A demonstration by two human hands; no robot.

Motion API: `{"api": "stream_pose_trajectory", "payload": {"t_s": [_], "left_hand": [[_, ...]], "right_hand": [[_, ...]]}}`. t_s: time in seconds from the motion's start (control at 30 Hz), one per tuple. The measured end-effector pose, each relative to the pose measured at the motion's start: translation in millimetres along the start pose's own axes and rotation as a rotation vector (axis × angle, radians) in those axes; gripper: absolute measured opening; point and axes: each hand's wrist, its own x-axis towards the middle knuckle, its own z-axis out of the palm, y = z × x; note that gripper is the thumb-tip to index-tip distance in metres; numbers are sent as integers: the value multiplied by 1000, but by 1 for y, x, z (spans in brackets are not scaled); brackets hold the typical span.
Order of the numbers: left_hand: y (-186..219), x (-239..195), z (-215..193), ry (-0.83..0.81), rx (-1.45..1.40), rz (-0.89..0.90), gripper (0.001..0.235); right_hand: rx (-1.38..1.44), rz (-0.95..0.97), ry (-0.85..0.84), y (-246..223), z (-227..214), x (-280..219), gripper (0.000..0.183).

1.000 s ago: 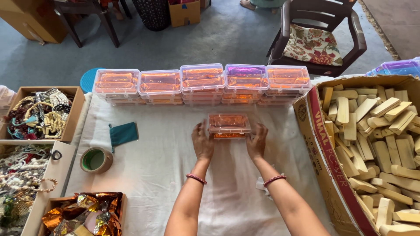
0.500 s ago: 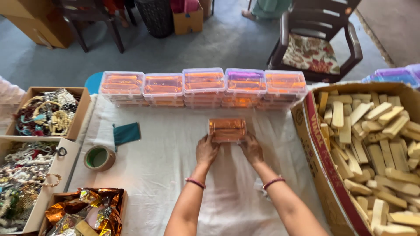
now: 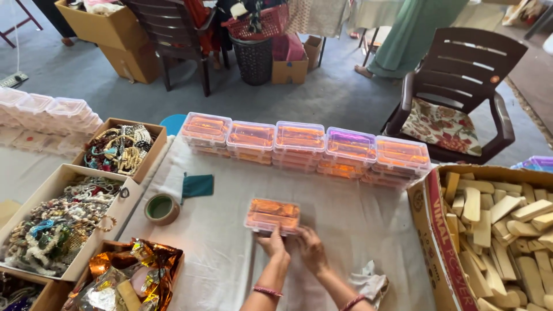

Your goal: The person wipes wooden blocks with a white cloth. They pick up blocks from a cardboard box, wipe them, and place them on the table. The person also handles a gold foil wrapper and a small container of green paste.

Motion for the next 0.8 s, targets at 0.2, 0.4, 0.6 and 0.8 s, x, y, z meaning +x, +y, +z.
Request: {"api": "stream_pose_trajectory", "payload": {"t_s": [0.2, 0.4, 0.6, 0.8], "left_hand": [[158, -4, 45, -123, -243, 218, 108], [202, 81, 133, -183, -362, 389, 108], [222, 101, 170, -138, -147, 68, 122], [182, 151, 197, -58, 159, 131, 119]], "right_hand": [[-194, -67, -296, -26, -19, -49, 60], [-316, -104, -371, -5, -16, -62, 50], [-253, -98, -355, 7, -8, -67, 47], [-223, -79, -363, 3, -12, -64, 43]]}}
